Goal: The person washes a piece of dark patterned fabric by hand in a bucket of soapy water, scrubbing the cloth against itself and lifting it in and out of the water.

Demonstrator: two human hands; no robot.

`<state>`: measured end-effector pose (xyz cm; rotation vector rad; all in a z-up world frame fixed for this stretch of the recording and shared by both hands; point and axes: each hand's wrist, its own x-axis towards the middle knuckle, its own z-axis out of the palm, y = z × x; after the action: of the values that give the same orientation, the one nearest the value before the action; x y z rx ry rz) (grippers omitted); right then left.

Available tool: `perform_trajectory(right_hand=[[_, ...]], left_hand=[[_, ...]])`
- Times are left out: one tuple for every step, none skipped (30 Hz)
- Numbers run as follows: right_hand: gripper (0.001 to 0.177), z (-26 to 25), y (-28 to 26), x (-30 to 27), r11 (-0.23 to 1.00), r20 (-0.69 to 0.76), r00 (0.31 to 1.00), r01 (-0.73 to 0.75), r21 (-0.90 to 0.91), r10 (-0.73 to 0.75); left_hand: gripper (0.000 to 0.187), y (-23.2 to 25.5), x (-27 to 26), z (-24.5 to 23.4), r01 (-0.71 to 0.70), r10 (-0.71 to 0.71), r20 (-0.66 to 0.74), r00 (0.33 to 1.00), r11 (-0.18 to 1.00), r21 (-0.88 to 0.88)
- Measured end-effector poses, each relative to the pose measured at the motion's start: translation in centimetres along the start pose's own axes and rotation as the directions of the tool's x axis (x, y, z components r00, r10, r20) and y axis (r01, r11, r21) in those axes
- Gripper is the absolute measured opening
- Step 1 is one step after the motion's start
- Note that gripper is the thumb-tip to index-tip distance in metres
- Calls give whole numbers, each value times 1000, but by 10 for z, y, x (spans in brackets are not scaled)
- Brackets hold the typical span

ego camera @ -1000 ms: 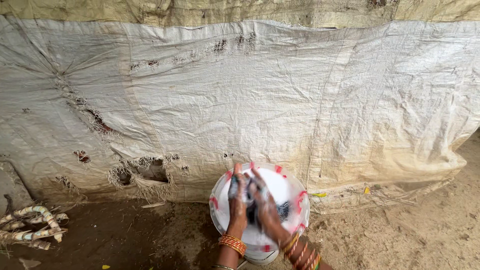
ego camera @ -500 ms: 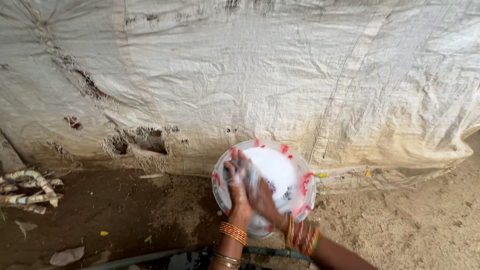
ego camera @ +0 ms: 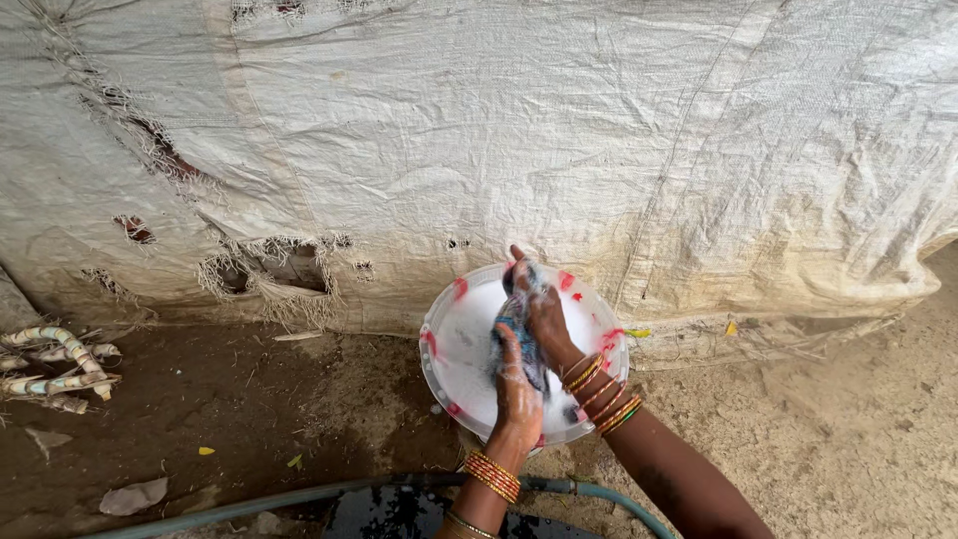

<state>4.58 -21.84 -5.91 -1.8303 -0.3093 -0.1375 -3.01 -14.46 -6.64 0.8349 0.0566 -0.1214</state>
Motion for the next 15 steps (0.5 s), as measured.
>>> perform_trajectory(right_hand=[[70, -4, -7, 0, 989, -21, 988, 150, 0, -150], [77, -7, -18, -3, 955, -38, 954, 298, -5, -298], [70, 5, -26, -30, 948, -73, 947, 317, 39, -314], [67, 21, -35, -59, 938, -108, 938, 338, 80, -329], [67, 20, -43, -62, 941, -106, 941, 330, 81, -321], [67, 20, -48, -61, 955, -97, 952, 294, 37, -289], [67, 20, -49, -59, 968, -92, 963, 252, -6, -252], [67, 19, -50, -58, 976, -87, 973, 210, -48, -214], [67, 19, -52, -54, 980, -87, 978, 180, -90, -188], [67, 19, -55, -53, 980, -87, 983, 149, -131, -161], [67, 15, -60, -48, 981, -89, 983, 147, -129, -159], [65, 8, -67, -35, 981, -73, 978, -193, 24, 194], [64, 1, -73, -24, 850, -19, 860, -501, 161, 510], [68, 10, -74, -41, 998, -87, 995, -57, 5, 57], [72, 25, -73, -68, 904, -76, 909, 394, -162, -410]], left_hand=[[99, 6, 4, 1, -2, 2, 9, 1000, 1000, 1], [98, 18, 11, -1, -28, 30, 21, 999, 995, -96], [98, 33, 16, -5, -49, 55, 25, 998, 979, -195], [98, 49, 20, -9, -69, 80, 27, 996, 954, -293], [97, 60, 18, -14, -84, 98, 16, 995, 918, -388], [97, 63, 13, -15, -100, 116, 3, 993, 873, -478], [97, 59, 4, -12, -93, 104, -3, 995, 874, -477], [99, 51, -6, -6, -95, 82, -71, 994, 974, -206], [102, 45, -9, 0, -75, 86, -131, 988, 994, 85], [102, 40, -12, 6, -73, 84, -131, 988, 993, 90], [98, 35, -14, 11, 28, -11, -130, 991, 992, 127], [96, 32, -16, 13, 128, -106, -138, 985, 978, 163], [96, 36, -13, 14, 121, -101, -125, 987, 979, 164], [97, 45, -11, 10, 88, -69, -132, 989, 985, 147], [99, 56, -9, 4, 57, -38, -146, 989, 990, 129]])
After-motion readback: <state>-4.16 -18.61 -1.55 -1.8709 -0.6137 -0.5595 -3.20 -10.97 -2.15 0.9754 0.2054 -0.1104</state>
